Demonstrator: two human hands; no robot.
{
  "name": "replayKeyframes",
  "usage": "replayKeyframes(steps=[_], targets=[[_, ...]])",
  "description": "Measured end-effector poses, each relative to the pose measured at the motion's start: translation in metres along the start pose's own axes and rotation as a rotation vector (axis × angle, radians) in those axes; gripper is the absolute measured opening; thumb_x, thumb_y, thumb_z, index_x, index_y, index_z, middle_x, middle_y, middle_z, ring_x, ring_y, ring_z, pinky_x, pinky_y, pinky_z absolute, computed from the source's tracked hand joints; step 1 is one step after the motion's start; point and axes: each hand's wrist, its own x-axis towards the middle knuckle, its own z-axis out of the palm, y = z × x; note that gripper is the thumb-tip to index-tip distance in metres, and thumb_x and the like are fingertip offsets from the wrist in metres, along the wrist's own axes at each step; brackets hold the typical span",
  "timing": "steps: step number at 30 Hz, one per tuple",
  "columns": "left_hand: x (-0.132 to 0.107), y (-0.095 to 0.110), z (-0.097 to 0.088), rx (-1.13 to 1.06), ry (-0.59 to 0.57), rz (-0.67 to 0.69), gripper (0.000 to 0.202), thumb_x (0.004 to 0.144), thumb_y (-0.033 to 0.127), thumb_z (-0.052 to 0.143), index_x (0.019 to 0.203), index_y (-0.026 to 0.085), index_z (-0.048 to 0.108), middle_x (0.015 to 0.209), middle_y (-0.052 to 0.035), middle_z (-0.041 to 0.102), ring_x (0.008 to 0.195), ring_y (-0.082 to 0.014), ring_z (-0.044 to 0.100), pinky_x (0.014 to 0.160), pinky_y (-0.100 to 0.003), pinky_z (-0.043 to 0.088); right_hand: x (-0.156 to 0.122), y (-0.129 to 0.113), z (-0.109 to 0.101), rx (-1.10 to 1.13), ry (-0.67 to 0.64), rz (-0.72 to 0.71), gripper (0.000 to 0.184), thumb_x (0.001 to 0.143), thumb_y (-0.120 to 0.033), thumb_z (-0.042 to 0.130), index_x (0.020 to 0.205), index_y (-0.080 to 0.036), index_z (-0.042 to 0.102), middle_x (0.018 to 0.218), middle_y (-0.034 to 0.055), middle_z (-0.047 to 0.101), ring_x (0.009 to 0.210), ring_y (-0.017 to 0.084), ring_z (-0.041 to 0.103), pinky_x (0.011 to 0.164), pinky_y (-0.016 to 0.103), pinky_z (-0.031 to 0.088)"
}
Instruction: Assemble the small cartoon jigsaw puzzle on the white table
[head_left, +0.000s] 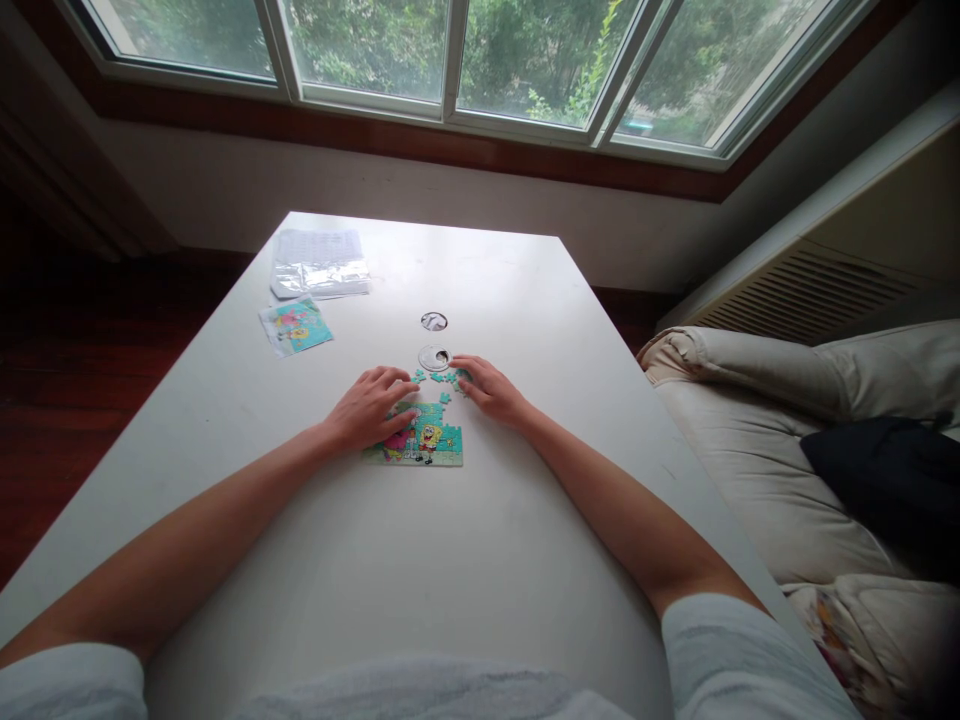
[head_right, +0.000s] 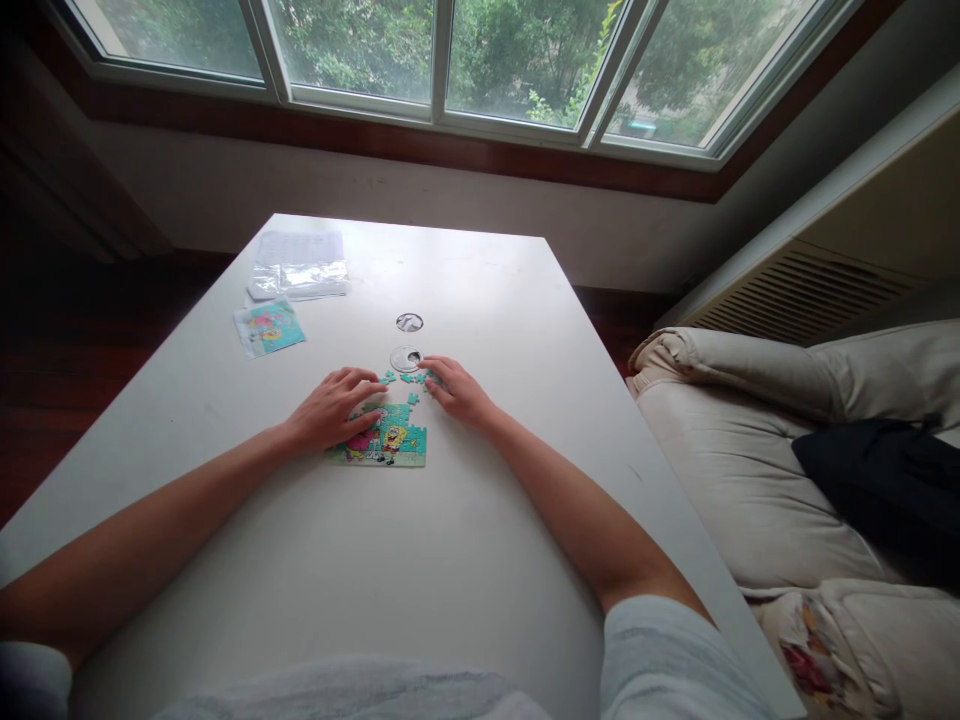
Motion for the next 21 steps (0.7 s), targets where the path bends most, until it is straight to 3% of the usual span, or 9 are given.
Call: replayKeyframes(steps=[4, 11, 17, 21], targets=[[0.002, 0.000, 0.002, -0.019, -0.006, 0.021, 0.036, 0.099, 0.044, 0.049, 0.128, 0.027, 0.060, 0.135, -0.0098, 0.056, 0.125, -0.0286, 0.050, 0.108, -0.050, 0.041, -0.001, -0.007, 0.002, 0.008, -0.057, -0.043, 0.041, 0.101, -0.031, 0.043, 0.140, -0.025, 0.055, 0.150, 0.0096, 0.050, 0.140, 0.024, 0.045, 0.116, 0.045, 0.038], [0.004, 0.001, 0.006, -0.024, 0.001, 0.046, 0.036, 0.100, 0.043, 0.048, 0.130, 0.026, 0.059, 0.140, -0.0097, 0.055, 0.134, -0.0282, 0.044, 0.114, -0.051, 0.036, -0.002, -0.007, 0.011, -0.195, -0.074, -0.087, 0.040, 0.102, -0.034, 0.046, 0.139, -0.027, 0.058, 0.153, 0.0085, 0.047, 0.145, 0.026, 0.038, 0.120, 0.047, 0.032], [0.002, 0.000, 0.005, -0.053, -0.002, 0.061, 0.037, 0.099, 0.043, 0.050, 0.130, 0.027, 0.060, 0.142, -0.0092, 0.055, 0.135, -0.0286, 0.045, 0.115, -0.049, 0.036, -0.002, 0.001, 0.013, -0.158, 0.068, -0.112, 0.024, 0.099, -0.028, 0.051, 0.114, -0.025, 0.069, 0.136, 0.0089, 0.060, 0.130, 0.025, 0.051, 0.109, 0.044, 0.044], [0.002, 0.000, 0.004, -0.112, -0.004, 0.095, 0.033, 0.099, 0.038, 0.052, 0.128, 0.028, 0.063, 0.140, -0.0079, 0.058, 0.134, -0.0280, 0.046, 0.115, -0.048, 0.037, -0.002, 0.004, 0.014, -0.169, 0.081, -0.118, 0.025, 0.095, -0.025, 0.057, 0.117, -0.026, 0.068, 0.133, 0.0094, 0.062, 0.127, 0.026, 0.052, 0.108, 0.045, 0.045]])
